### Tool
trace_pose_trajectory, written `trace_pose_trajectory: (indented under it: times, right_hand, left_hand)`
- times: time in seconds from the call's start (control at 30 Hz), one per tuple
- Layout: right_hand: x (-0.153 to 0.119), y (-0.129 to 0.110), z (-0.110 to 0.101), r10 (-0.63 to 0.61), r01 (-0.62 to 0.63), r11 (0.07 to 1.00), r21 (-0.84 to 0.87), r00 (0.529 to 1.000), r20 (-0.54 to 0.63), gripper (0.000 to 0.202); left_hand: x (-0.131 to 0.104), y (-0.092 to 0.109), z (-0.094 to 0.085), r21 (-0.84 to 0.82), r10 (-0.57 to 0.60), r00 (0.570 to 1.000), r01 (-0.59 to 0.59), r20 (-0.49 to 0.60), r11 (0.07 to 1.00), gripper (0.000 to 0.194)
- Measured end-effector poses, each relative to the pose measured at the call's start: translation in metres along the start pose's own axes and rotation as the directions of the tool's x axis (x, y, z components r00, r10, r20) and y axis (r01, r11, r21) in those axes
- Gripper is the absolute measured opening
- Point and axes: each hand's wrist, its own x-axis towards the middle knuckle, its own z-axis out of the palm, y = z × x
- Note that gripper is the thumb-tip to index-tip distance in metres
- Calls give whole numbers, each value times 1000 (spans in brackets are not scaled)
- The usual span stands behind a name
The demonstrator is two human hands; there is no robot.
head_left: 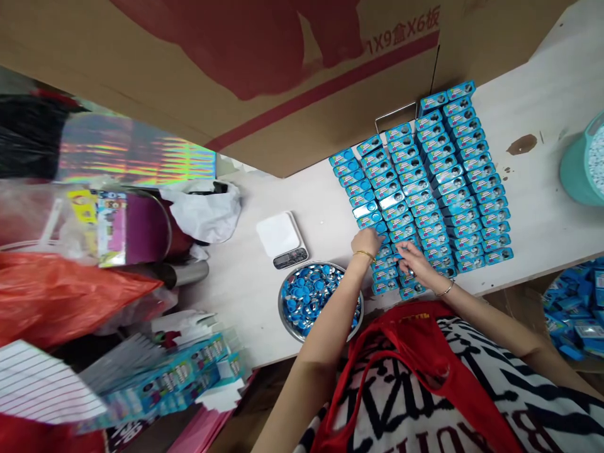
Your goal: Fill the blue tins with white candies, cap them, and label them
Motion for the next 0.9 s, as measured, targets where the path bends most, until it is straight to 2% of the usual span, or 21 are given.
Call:
trace_pose_trajectory:
  times: [0.1,0.27,0.33,0.37,0.43,0.47,0.5,0.57,0.63,0.7,0.77,0.9]
  right_hand:
    - [0,-1,1,5,-5,1000,22,1000,-7,36]
    - [0,-2,5,25,-25,998,56,1000,2,42]
    - [-1,-3,6,34,-34,997,69,999,3,43]
    - [-3,-3,6,37,-37,996,76,999,5,43]
    - [-5,-2,6,40,-41,995,88,999,9,42]
    - [-6,-1,6,43,-43,995,94,999,10,41]
    - [-6,0,6,46,-47,994,98,999,7,40]
    - [-6,5,8,56,-54,993,106,998,-12,39]
    - [-4,11,12,65,-60,992,112,997,-44,39]
    - [-2,17,15,71,-62,991,119,995,-73,40]
    - [-1,20,18,78,-66,989,133,993,-87,43]
    - [-4,16,16,121,-114,977,180,992,-31,43]
  left_hand:
    - [6,4,-7,117,-18,998,11,60,993,34]
    - [-1,4,-10,119,4,1000,-7,21,993,30]
    - [-16,1,-6,-8,108,994,-108,-22,994,26]
    - [-25,-1,-2,-126,203,978,-206,-42,970,24]
    - [-45,-5,8,-395,409,907,-414,-103,820,25]
    - [-55,-7,14,-498,471,870,-474,-142,726,27]
    - [-64,-8,20,-563,493,853,-496,-172,661,29]
    - [-79,-8,30,-610,443,871,-473,-214,635,28]
    - [-88,-5,36,-576,359,902,-429,-239,696,29]
    - [-93,-2,40,-488,313,908,-415,-279,768,33]
    - [-91,-2,42,-430,283,907,-401,-312,809,30]
    - [-69,-13,45,-535,160,946,-294,-283,792,17]
